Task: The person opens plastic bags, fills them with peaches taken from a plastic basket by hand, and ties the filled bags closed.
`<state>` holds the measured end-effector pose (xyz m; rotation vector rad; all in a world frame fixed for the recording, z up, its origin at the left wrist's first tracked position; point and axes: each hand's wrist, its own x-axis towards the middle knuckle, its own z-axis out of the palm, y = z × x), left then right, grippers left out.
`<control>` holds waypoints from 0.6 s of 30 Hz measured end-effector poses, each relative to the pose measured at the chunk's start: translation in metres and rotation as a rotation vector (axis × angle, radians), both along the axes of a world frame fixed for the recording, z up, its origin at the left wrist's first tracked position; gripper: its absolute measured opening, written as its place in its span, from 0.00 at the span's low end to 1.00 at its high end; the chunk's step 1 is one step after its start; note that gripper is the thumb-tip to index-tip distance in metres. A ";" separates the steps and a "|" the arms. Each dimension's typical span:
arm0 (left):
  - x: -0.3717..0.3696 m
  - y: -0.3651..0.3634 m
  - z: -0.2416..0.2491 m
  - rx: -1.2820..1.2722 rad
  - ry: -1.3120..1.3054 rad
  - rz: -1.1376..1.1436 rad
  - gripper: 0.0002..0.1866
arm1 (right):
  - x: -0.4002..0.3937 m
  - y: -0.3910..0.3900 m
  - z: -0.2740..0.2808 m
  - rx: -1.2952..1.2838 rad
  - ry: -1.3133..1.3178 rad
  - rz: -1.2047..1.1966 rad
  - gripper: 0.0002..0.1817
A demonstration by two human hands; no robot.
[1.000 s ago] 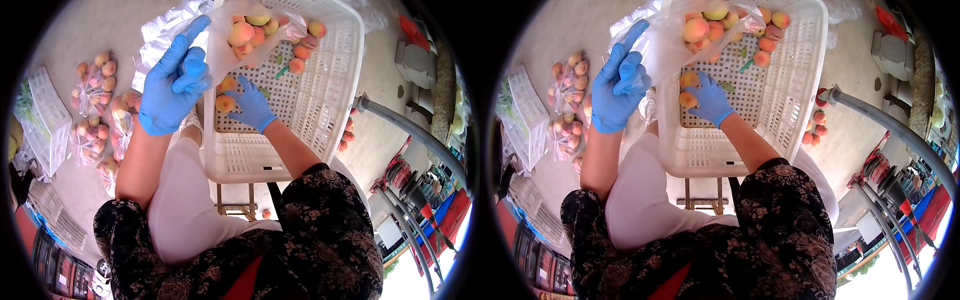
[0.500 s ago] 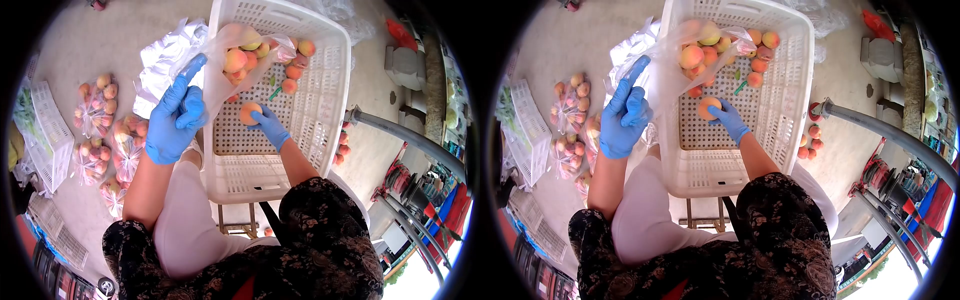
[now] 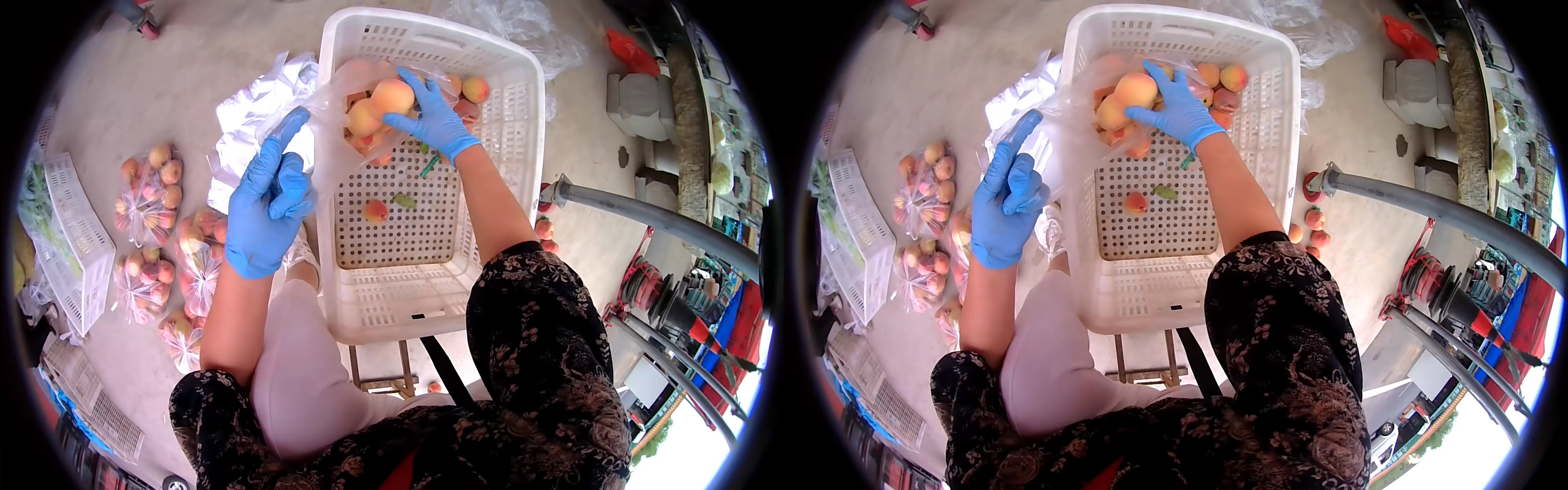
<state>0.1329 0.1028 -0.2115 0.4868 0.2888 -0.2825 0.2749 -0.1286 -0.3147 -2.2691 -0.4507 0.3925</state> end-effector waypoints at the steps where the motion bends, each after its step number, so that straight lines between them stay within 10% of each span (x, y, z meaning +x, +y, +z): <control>1: 0.002 0.002 0.000 -0.023 -0.005 0.007 0.24 | 0.003 -0.005 0.004 -0.197 -0.199 0.066 0.40; 7: 0.003 0.006 0.000 -0.092 -0.017 0.000 0.24 | 0.021 -0.014 0.007 -0.744 -0.606 -0.090 0.42; 14: 0.006 0.005 0.005 -0.083 0.019 0.062 0.25 | 0.037 -0.029 -0.035 0.327 0.422 -0.229 0.31; 18: 0.004 0.009 0.003 -0.067 0.021 0.080 0.25 | 0.033 -0.042 -0.044 0.785 0.520 -0.412 0.20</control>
